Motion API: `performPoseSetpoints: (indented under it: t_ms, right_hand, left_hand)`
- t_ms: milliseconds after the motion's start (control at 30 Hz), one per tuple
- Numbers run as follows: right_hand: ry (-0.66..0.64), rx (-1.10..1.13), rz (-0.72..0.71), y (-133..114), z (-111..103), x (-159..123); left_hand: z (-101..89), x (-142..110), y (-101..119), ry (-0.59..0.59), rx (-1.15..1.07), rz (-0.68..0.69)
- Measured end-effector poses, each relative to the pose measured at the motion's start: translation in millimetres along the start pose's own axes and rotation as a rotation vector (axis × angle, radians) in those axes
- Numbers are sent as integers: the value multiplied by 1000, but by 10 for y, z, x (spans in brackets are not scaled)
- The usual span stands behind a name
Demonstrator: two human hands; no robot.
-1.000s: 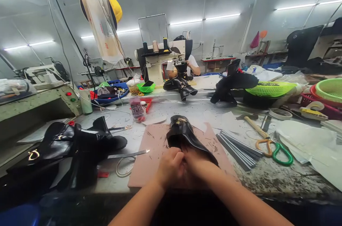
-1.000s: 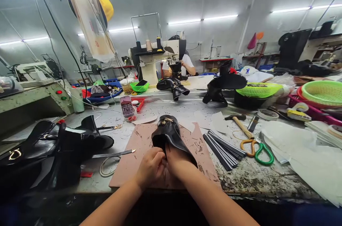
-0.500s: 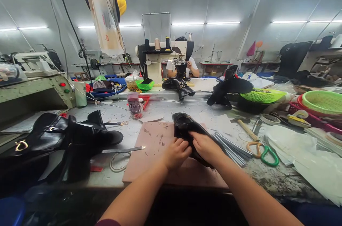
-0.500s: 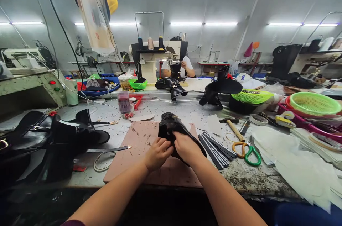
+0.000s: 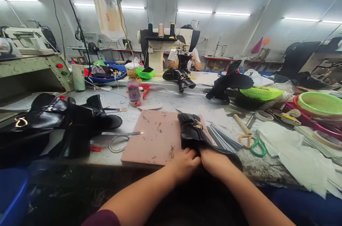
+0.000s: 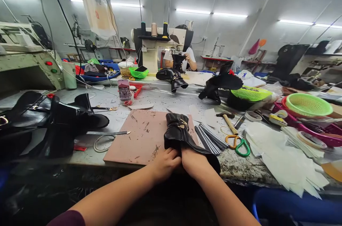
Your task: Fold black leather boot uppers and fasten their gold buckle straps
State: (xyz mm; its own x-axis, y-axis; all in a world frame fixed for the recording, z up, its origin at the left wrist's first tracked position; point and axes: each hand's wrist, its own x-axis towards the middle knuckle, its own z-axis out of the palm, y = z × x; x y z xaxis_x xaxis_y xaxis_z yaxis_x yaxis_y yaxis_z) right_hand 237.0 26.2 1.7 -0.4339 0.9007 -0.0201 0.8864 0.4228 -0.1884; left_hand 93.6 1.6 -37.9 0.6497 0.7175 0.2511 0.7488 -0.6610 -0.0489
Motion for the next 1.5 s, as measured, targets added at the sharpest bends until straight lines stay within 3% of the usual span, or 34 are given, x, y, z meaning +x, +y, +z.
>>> performPoseSetpoints:
  t_ms: [100,367,467,700,767,967,1067,1267,1500]
  right_hand:
    - [52,51,19,39,54,-29]
    - [195,267,-82,-46,390,72]
    - [244,356,-85,-1,415,113]
    - [464,486,59,61,507,84]
    - [458,484,26,79,548,50]
    - [348,369,-146,99,628,12]
    - [316,299,-221,87,643,-4]
    - [300,204,-294,84,634,-43]
    - [337,142,-291,106,596,-117]
  left_hand:
    - [-30,8,-56,-26,-8,7]
    - [-167,18,-603,-92,-53,84]
    - [-190,-14,-578,-116,-78,82]
    - [-250,-84,-461,-175,-186,31]
    - [-245,-40,-463,-181,-222,-56]
    - [-159,192,-443,-113,-285,-492]
    - [-155,260,-460,-75,-333,-622]
    - [-172,270,-556,-66,-426,-661]
    - [-122,225,-661,-122,-388,-579]
